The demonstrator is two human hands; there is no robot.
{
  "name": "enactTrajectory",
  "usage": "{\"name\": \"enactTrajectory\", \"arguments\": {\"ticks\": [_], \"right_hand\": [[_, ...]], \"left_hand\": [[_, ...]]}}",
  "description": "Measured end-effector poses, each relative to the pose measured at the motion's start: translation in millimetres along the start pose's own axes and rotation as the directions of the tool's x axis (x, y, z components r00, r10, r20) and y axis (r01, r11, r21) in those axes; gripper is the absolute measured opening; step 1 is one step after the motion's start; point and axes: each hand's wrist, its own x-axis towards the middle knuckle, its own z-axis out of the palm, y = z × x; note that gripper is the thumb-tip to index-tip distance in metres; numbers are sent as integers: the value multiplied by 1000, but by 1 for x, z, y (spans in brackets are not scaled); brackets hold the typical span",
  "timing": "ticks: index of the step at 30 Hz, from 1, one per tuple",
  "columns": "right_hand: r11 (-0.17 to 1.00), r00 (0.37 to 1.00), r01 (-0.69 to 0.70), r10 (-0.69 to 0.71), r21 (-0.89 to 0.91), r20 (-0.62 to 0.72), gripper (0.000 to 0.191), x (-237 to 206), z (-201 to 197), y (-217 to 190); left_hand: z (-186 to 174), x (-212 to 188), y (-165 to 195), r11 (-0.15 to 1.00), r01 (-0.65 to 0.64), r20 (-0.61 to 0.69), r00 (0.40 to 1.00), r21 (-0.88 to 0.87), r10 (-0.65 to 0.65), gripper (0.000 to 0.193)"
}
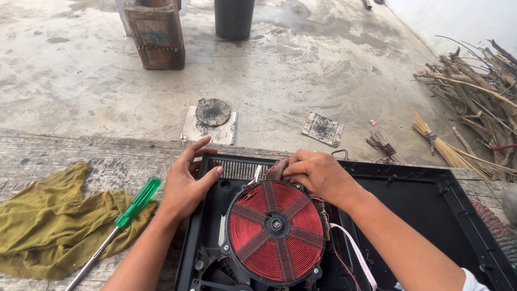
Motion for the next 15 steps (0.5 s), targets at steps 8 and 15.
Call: {"name": "enactTrajectory", "arguments": {"ticks": [8,15], "right_hand": [[998,992,57,-52,-40,113,15,3,1,9],[979,860,-62,-45,-192,-508,11,7,-1,12]], "left_hand": [[-2,0,3,1000,11,22,1000,-28,-10,79],[-1,-1,5,1000,-8,32,999,4,8,83]]}}
